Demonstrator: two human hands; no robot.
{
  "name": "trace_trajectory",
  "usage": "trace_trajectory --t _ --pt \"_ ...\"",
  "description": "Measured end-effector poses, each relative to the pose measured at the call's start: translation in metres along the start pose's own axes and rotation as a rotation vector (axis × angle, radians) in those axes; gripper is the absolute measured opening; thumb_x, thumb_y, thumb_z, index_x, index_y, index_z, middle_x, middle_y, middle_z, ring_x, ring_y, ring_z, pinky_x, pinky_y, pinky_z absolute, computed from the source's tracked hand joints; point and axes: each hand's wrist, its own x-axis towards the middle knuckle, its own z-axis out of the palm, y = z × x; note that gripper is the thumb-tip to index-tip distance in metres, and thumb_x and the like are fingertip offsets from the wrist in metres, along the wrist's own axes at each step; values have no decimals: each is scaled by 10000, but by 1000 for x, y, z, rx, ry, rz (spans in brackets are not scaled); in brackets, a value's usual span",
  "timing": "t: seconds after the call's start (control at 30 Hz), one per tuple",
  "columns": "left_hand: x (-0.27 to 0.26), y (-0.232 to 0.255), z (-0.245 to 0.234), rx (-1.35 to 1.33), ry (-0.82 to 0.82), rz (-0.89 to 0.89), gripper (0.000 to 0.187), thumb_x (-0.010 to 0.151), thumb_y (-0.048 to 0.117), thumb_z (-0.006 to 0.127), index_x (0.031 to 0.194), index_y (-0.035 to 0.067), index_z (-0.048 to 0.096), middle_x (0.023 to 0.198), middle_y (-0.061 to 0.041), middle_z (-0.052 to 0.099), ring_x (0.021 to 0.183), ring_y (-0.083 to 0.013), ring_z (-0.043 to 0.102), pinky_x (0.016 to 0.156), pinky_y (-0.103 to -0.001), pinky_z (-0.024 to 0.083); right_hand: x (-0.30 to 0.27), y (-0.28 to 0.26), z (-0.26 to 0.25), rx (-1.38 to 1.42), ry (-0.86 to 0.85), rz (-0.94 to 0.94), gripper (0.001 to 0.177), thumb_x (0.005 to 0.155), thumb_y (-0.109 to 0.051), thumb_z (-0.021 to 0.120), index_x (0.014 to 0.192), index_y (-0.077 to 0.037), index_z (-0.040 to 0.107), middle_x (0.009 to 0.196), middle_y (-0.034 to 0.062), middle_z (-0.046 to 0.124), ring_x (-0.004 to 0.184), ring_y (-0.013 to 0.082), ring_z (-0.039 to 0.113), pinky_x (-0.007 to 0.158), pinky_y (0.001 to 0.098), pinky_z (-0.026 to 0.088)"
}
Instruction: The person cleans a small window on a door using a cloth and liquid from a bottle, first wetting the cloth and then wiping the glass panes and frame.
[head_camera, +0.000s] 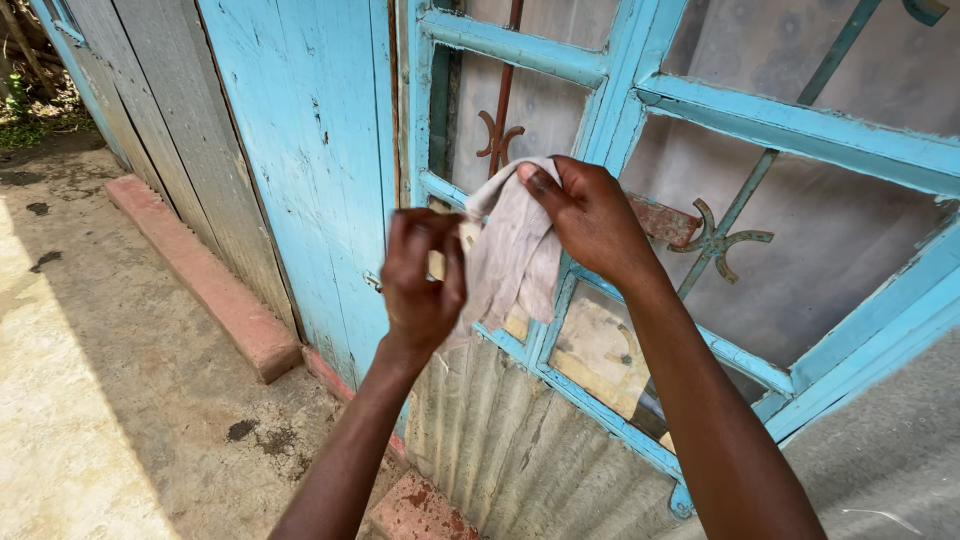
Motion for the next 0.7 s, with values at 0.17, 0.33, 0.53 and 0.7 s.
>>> trace_trajectory --t 0.17,0.33,0.53,0.7 --pt "5 -2 31 -76 11 326 544 1023 72 592 1508 80 347 1545 -195 351 1442 -347 424 1173 -450 445 8 -28 -6 236 -96 -117 380 992 -407 515 994 -60 669 721 -45 648 642 33 560 590 252 487" --pt "-5 39 65 29 213 242 547 1070 33 405 1587 112 243 1601 -256 200 1557 -371 201 1270 -468 261 26 -48 -3 74 -33 -62 433 1020 -402 540 952 18 619 701 45 587 611 100 559 579 292 473" --pt "-15 37 85 -42 184 206 591 1046 180 426 1551 -23 195 1594 -295 209 1534 -413 177 1285 -515 144 17 -68 -4 -144 33 -244 337 963 -331 597 1171 -75 670 875 62 698 774 150 705 716 330 557" --pt "54 17 123 -98 -160 -116 496 908 310 566 1299 13 499 1249 -194 583 1246 -327 536 1091 -487 355 22 -68 -19 -378 81 -503 614 896 -281 725 1405 -19 503 1157 180 620 1035 298 643 876 427 535"
